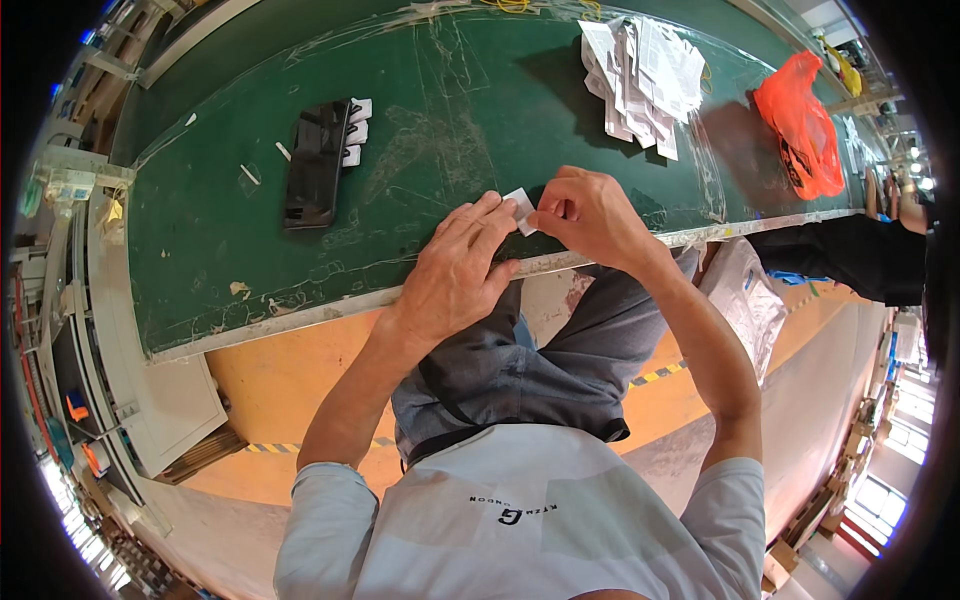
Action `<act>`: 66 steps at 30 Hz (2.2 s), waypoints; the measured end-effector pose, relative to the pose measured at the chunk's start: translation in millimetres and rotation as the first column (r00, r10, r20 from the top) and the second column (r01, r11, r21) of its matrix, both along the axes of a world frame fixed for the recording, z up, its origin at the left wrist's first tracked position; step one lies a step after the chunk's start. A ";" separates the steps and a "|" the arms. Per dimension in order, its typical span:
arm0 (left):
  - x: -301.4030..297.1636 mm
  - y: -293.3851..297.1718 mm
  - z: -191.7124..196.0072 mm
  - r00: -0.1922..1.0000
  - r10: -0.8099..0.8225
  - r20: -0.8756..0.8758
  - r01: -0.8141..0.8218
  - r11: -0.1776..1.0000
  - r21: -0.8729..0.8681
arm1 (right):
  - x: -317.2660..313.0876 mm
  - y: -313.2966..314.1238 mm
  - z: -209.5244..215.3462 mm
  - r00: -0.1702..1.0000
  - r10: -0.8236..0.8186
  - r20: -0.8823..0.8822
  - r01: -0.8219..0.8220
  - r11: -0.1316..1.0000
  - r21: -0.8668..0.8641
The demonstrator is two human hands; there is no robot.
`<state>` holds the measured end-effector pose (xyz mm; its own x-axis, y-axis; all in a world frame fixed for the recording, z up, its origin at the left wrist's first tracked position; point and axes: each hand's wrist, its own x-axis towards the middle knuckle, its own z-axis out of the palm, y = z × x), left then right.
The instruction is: Folding and assembling small white paper or cardboard components at a factory assembly line workbench.
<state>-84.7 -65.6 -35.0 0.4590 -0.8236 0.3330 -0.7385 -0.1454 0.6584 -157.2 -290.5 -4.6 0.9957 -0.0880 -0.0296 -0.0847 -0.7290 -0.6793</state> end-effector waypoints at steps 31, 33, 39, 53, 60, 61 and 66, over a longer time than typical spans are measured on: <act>3.8 0.1 -0.4 0.992 -0.012 0.129 0.007 0.999 0.038 | -44.4 23.0 13.6 0.930 0.338 0.144 -0.257 0.879 -0.401; 5.4 0.9 -3.4 0.988 -0.029 0.152 0.021 0.998 0.051 | -35.4 5.5 13.0 0.930 0.328 0.167 -0.287 0.930 -0.231; 4.6 -0.8 2.0 0.996 -0.027 0.090 0.026 1.000 0.014 | -18.8 -7.5 -2.1 0.871 0.343 0.351 -0.209 0.906 -0.367; 4.0 -4.6 0.6 0.993 0.111 -0.030 -0.113 0.993 -0.044 | 8.1 -10.6 -6.7 0.917 0.282 0.282 -0.198 0.936 -0.291; 10.0 -18.9 -2.9 0.977 0.202 -0.068 -0.208 0.972 -0.107 | 16.1 5.3 -16.5 0.957 0.044 0.286 0.023 0.974 -0.225; 10.2 -20.4 -2.9 0.977 0.203 -0.070 -0.209 0.972 -0.106 | 16.5 7.9 -16.0 0.958 0.044 0.284 0.022 0.974 -0.224; 8.7 -27.3 1.3 0.968 0.240 0.067 -0.229 0.963 -0.140 | 14.9 10.0 -19.1 0.947 0.030 0.321 0.059 0.962 -0.266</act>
<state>-76.0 -92.9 -33.8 0.6006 -0.6432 0.4749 -0.7465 -0.2383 0.6213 -142.4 -280.6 -23.7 0.9468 -0.0627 0.3158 0.0916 -0.8878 -0.4509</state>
